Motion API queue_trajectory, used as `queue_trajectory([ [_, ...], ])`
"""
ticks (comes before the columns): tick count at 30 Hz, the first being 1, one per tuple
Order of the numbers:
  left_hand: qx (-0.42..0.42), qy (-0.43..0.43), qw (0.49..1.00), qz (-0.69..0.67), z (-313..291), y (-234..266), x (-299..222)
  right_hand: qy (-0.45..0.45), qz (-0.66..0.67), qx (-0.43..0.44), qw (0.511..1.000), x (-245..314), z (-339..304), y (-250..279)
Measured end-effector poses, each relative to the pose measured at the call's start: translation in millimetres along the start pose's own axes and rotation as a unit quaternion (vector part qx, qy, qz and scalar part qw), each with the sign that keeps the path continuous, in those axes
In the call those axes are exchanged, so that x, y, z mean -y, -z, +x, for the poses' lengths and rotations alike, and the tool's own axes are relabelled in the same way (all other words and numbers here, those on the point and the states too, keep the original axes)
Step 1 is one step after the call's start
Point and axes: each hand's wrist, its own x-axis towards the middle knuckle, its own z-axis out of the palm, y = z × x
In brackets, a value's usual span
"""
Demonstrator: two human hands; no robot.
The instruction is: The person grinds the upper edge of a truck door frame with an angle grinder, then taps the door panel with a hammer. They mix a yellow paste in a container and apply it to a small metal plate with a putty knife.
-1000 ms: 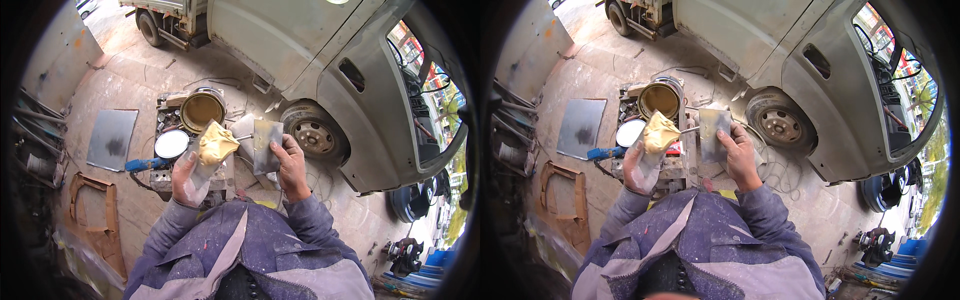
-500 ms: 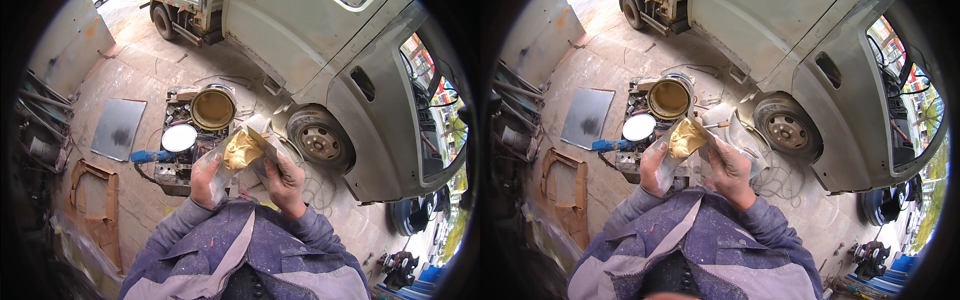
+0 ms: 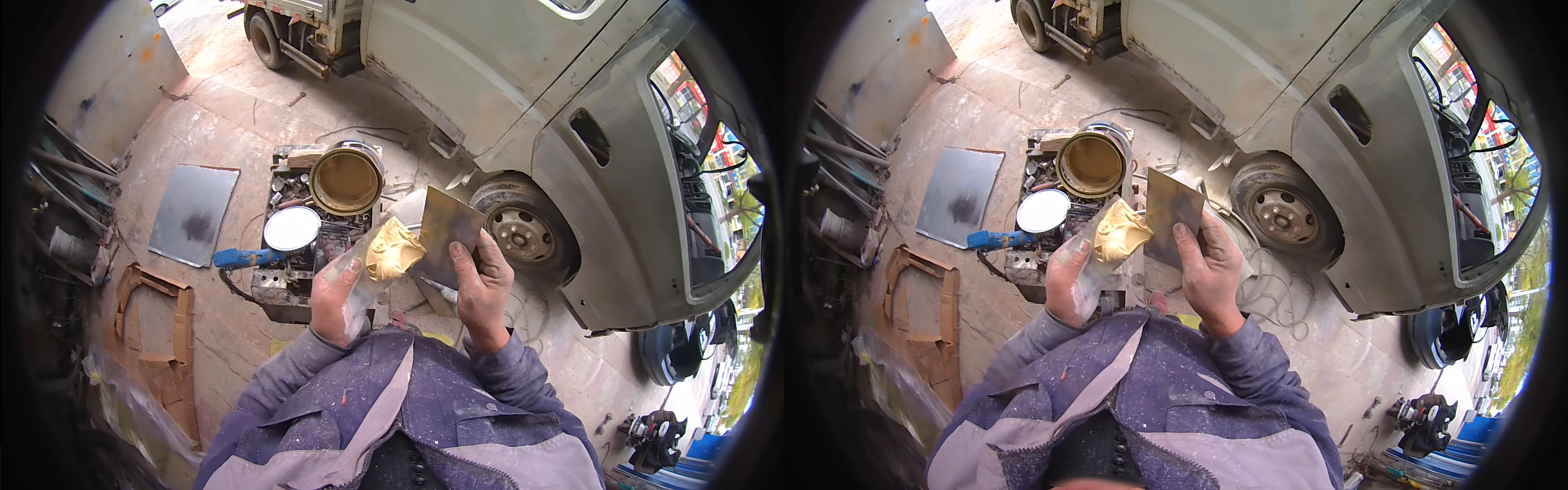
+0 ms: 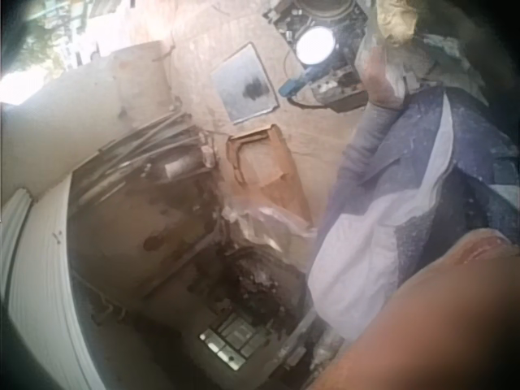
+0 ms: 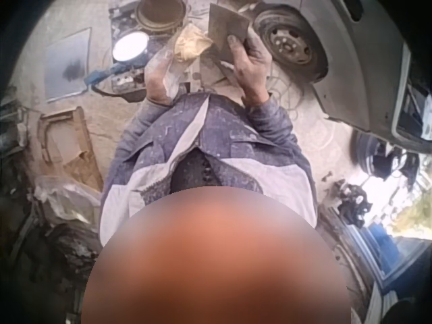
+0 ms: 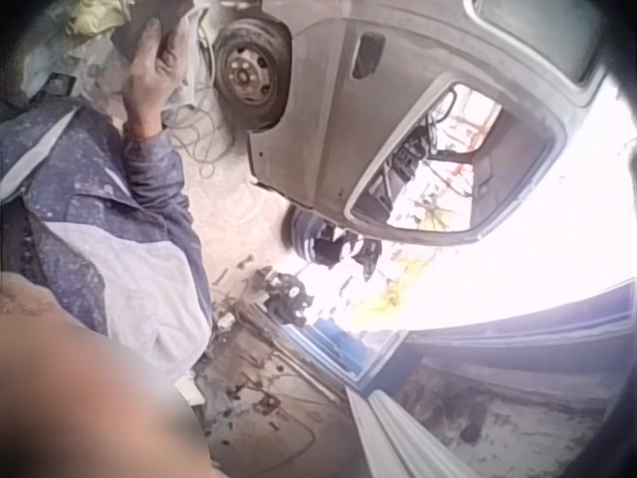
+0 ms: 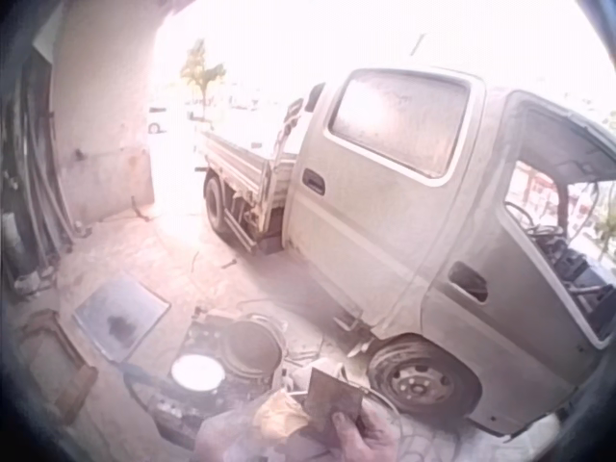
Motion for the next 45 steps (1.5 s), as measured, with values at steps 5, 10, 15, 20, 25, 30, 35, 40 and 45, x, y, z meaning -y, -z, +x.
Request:
queue_trajectory([
  [5, -0.017, 0.004, 1.0, -0.003, -2.8, -2.5, -0.2, 0.05, -0.095, 0.033, 0.994, -0.9, -11.7, -2.3],
  [10, -0.028, -0.024, 0.999, -0.009, 1.5, -1.4, -7.3, 0.027, -0.14, 0.104, 0.984, -4.4, -17.8, 6.2],
  [15, -0.044, -0.076, 0.994, -0.062, 8.2, 5.1, -13.6, -0.043, -0.112, 0.127, 0.985, -12.7, -17.8, 6.8],
  [20, -0.039, -0.026, 0.997, -0.068, -3.0, 31.9, -13.2, -0.162, 0.041, 0.01, 0.986, -33.7, -15.1, -1.5],
  [25, -0.036, 0.049, 0.992, -0.112, -35.7, 57.4, 12.8, -0.32, 0.148, 0.022, 0.935, -42.1, -20.8, -14.2],
  [30, -0.034, 0.073, 0.991, -0.106, -57.3, 83.2, 20.3, -0.375, 0.191, 0.166, 0.892, -49.8, -30.7, -42.9],
  [35, -0.1, 0.025, 0.989, -0.108, -78.7, 108.0, 11.5, -0.381, 0.131, 0.292, 0.868, -85.4, -22.0, -35.3],
  [40, -0.209, -0.073, 0.959, -0.178, -111.6, 127.8, -3.0, -0.102, -0.342, 0.236, 0.904, -157.5, 4.6, -22.0],
  [45, -0.24, -0.083, 0.956, -0.147, -131.2, 149.3, -11.1, 0.102, -0.416, 0.307, 0.85, -204.3, 6.5, -43.4],
])
